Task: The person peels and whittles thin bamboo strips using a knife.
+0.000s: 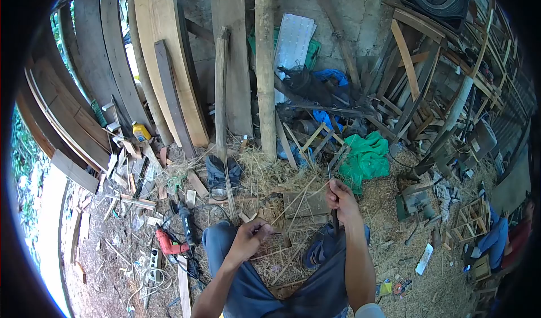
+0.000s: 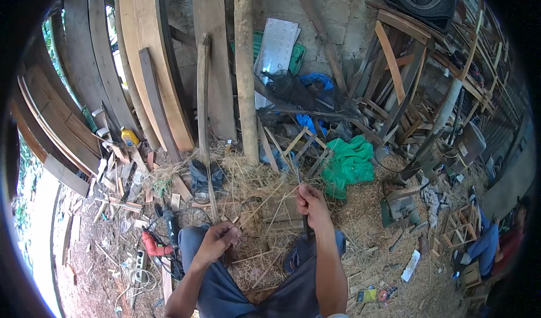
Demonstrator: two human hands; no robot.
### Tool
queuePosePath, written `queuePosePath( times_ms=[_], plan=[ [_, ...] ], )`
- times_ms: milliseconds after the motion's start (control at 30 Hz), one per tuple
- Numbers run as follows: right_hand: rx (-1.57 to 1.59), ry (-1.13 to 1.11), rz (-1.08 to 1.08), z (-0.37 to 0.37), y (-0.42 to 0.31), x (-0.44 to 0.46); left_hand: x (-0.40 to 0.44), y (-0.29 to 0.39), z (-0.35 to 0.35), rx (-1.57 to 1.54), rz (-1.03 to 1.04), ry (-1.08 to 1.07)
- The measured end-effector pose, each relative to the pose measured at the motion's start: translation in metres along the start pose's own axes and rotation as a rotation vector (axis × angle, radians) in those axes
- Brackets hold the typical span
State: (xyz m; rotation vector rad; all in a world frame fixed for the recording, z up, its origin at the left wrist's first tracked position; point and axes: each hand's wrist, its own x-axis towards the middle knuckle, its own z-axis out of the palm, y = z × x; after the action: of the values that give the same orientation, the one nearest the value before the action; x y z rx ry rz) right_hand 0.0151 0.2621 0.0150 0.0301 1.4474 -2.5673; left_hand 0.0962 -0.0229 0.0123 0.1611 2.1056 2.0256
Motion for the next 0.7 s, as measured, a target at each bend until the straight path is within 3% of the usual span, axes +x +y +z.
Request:
queuePosePath(
  times_ms=[333,567,633,700],
  plan=[
    [-0.072,-0.101,0.045,0.032,0.006,-0.012,-0.001,0.01,0.01,0.003,-0.073,-0.074],
    [-0.071,-0.093,0.121,0.049,0.006,-0.023,0.018,0.015,0.03,0.052,0.045,-0.064],
    [-0.236,-0.092,0.295,0.06,0.01,-0.032,0.022,0.018,0.036,0.072,0.066,-0.044],
    [-0.203,-0.163,0.32,0.055,0.018,-0.031,0.025,0.022,0.041,0.046,0.098,0.005]
  ],
)
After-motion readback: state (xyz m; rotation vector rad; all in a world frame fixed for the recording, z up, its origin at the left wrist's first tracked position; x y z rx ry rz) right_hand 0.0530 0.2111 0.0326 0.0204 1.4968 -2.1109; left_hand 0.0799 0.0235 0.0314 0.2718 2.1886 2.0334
